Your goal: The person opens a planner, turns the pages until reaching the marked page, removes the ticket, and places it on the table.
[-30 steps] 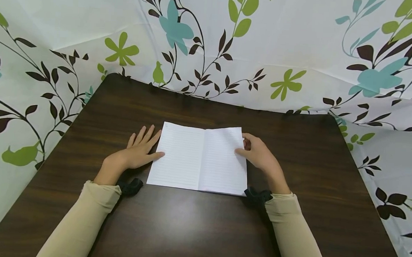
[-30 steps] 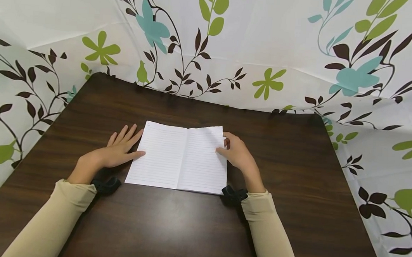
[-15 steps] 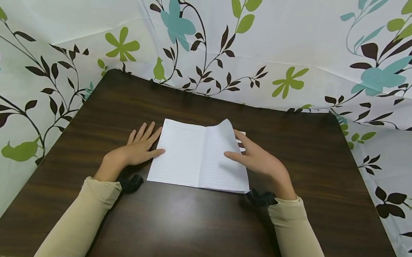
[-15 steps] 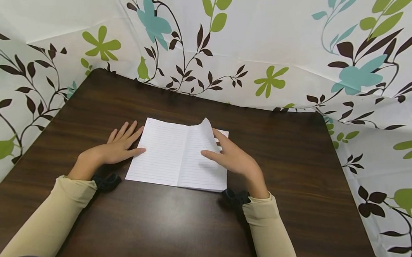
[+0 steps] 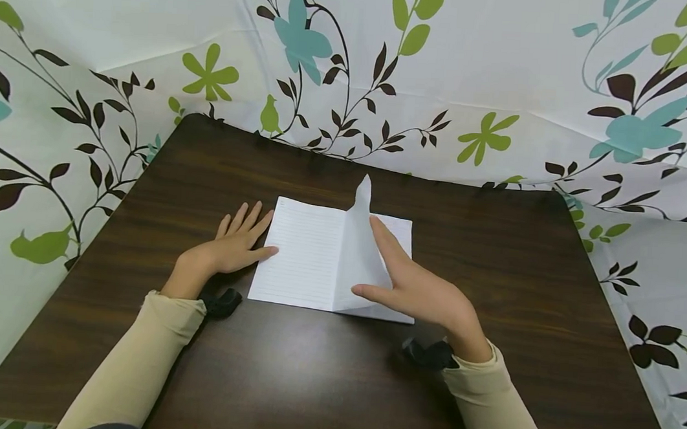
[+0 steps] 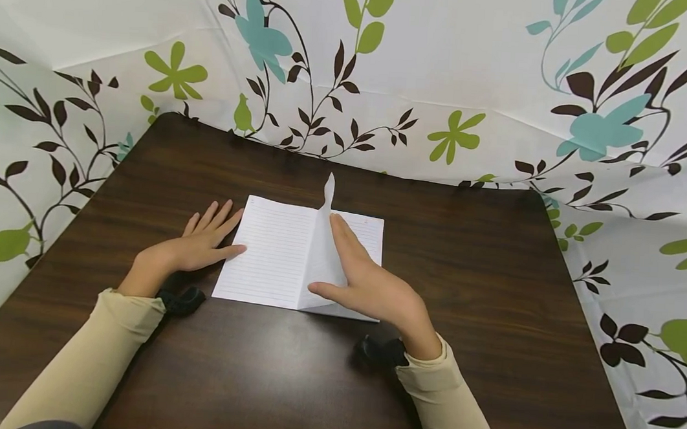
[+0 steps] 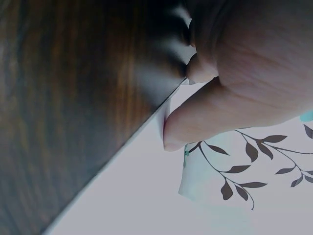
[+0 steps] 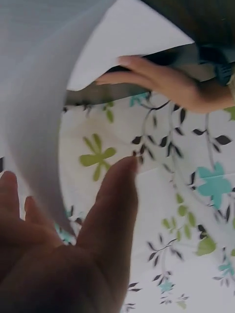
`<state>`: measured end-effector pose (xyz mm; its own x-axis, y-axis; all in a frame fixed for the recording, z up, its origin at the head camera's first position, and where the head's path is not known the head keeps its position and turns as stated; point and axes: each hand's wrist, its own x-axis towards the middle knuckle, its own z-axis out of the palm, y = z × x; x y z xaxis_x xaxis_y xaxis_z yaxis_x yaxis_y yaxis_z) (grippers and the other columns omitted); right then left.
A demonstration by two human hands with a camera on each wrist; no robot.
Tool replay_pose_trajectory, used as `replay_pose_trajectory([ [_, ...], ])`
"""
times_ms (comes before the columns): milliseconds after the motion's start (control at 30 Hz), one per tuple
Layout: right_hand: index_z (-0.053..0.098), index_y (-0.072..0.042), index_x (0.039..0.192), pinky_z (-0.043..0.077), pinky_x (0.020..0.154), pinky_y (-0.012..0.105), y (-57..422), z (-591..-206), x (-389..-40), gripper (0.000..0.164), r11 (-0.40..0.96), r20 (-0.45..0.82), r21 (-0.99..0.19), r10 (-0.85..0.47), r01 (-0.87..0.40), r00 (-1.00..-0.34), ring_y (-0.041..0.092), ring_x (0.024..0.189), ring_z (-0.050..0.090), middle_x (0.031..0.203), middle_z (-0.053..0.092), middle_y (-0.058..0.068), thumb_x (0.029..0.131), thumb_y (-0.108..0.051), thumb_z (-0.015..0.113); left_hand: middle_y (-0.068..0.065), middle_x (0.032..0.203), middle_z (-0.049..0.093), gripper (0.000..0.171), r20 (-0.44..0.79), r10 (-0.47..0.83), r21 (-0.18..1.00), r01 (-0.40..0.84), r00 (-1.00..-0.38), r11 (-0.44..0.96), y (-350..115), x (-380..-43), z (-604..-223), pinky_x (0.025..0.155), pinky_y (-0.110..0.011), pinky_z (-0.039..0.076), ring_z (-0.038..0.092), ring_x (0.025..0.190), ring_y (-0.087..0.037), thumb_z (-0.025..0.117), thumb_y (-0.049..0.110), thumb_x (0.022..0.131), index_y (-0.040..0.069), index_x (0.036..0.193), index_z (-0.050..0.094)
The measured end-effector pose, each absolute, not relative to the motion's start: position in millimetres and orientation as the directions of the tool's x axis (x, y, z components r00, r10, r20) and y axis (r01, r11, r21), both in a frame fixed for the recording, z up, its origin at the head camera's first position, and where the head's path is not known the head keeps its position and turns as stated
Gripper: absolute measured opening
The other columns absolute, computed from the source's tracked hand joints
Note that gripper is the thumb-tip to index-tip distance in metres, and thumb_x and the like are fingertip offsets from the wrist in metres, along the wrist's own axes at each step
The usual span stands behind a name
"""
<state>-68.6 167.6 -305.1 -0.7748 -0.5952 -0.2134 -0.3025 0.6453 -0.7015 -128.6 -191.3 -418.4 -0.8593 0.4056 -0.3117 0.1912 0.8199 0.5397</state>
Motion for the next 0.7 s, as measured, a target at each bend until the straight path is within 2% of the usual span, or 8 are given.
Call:
replay_pose_trajectory([
  [133, -0.007, -0.013, 0.168, 0.014, 0.132, 0.054, 154, -305, -60, 0.098, 0.622, -0.142, -0.688, -0.621, -0.374, -0.771, 0.022, 0.165, -0.001, 0.177, -0.006, 0.005, 0.103, -0.021, 0.064, -0.015, 0.175, -0.019, 0.102, -0.312, 0.402, 0.532, 0.192, -0.861, 0.825, -192, -129, -422, 0.124, -0.068, -0.015, -0.024, 0.160, -0.040, 0.035, 0.080, 0.098, 0.016, 0.169, -0.002],
  [233, -0.004, -0.012, 0.169, 0.016, 0.131, 0.054, 145, -308, -54, 0.092, 0.617, -0.109, -0.679, -0.621, -0.398, -0.776, 0.023, 0.165, 0.002, 0.177, -0.002, 0.006, 0.102, -0.012, 0.059, -0.015, 0.175, -0.018, 0.100, -0.314, 0.399, 0.522, 0.194, -0.862, 0.831, -191, -130, -423, 0.125, -0.068, -0.014, -0.024, 0.160, -0.040, 0.034, 0.078, 0.100, 0.016, 0.169, -0.002],
  [367, -0.001, -0.008, 0.168, 0.019, 0.131, 0.052, 134, -316, -49, 0.089, 0.618, -0.048, -0.647, -0.617, -0.446, -0.785, 0.023, 0.165, 0.007, 0.177, 0.002, 0.008, 0.101, -0.010, 0.058, -0.014, 0.175, -0.018, 0.098, -0.307, 0.404, 0.518, 0.204, -0.862, 0.830, -190, -132, -422, 0.125, -0.067, -0.015, -0.024, 0.161, -0.039, 0.031, 0.078, 0.100, 0.017, 0.169, -0.002],
  [533, 0.012, 0.002, 0.166, 0.025, 0.130, 0.051, 120, -330, -49, 0.087, 0.622, 0.078, -0.536, -0.636, -0.570, -0.768, 0.030, 0.162, 0.021, 0.175, 0.016, 0.017, 0.095, -0.002, 0.062, -0.014, 0.175, -0.019, 0.097, -0.301, 0.410, 0.521, 0.211, -0.861, 0.827, -192, -135, -423, 0.124, -0.067, -0.015, -0.024, 0.160, -0.039, 0.031, 0.076, 0.101, 0.016, 0.169, -0.001],
  [700, 0.021, -0.002, 0.166, 0.028, 0.127, 0.057, 110, -342, -50, 0.085, 0.654, 0.076, -0.460, -0.646, -0.601, -0.760, 0.033, 0.161, 0.026, 0.173, 0.024, 0.016, 0.094, -0.002, 0.066, -0.013, 0.175, -0.019, 0.090, -0.313, 0.403, 0.511, 0.205, -0.860, 0.835, -192, -135, -422, 0.125, -0.066, -0.015, -0.024, 0.161, -0.039, 0.033, 0.070, 0.104, 0.017, 0.169, -0.001],
])
